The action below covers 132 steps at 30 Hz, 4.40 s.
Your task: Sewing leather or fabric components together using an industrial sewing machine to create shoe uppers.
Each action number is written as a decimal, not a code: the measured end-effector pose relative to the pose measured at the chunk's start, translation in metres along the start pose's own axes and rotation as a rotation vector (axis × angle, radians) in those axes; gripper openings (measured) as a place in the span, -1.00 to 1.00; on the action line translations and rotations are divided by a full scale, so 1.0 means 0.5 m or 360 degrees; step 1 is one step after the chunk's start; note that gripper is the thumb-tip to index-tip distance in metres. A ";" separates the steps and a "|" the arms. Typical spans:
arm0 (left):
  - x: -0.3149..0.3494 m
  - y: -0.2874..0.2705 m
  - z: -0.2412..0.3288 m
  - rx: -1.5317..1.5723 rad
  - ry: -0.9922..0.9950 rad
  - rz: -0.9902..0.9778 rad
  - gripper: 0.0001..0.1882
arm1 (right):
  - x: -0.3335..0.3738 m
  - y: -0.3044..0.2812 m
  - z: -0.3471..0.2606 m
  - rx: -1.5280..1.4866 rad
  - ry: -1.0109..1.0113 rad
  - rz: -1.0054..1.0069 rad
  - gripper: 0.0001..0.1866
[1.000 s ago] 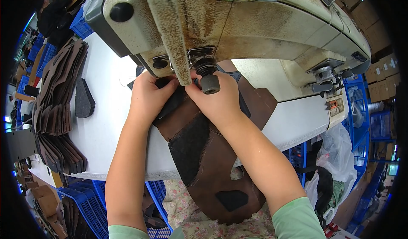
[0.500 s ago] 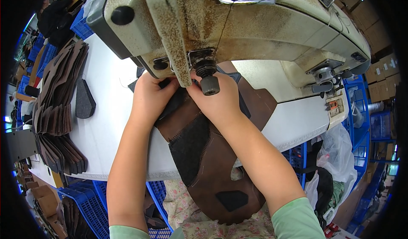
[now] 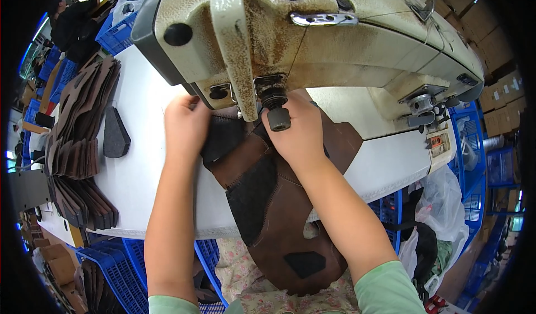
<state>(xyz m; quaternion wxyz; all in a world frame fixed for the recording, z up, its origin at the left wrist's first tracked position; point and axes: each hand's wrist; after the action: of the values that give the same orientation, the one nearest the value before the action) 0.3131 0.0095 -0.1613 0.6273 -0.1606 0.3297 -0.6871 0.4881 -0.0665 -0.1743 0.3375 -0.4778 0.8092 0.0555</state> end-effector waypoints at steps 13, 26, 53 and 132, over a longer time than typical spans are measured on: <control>-0.032 -0.093 -0.016 0.0272 -0.0295 -0.0316 -0.85 | 0.009 0.008 0.009 -0.0101 0.0089 -0.0128 -0.93; 0.008 -0.042 0.054 -0.0301 0.0128 -0.0758 -0.84 | 0.000 0.008 0.020 -0.0210 0.0020 -0.0478 -0.81; 0.104 -0.084 -0.001 -0.0818 0.0892 -0.0796 -0.35 | 0.037 -0.064 -0.031 0.0298 0.0060 -0.0830 -0.63; 0.042 -0.076 -0.032 -0.0743 0.1066 -0.0665 -0.48 | 0.061 -0.002 -0.130 0.0635 -0.0301 -0.0868 -0.66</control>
<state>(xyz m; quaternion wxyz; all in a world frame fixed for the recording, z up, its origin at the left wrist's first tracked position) 0.2709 -0.0068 -0.1524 0.2812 -0.1296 0.6208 -0.7203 0.4470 -0.1164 -0.1425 0.5000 -0.5938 0.6118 -0.1520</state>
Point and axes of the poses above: each hand's wrist, its own x-axis away from the middle knuckle, its own y-axis out of the palm, z = x × y, and after that the axes turned 11 degrees about -x, right-handed
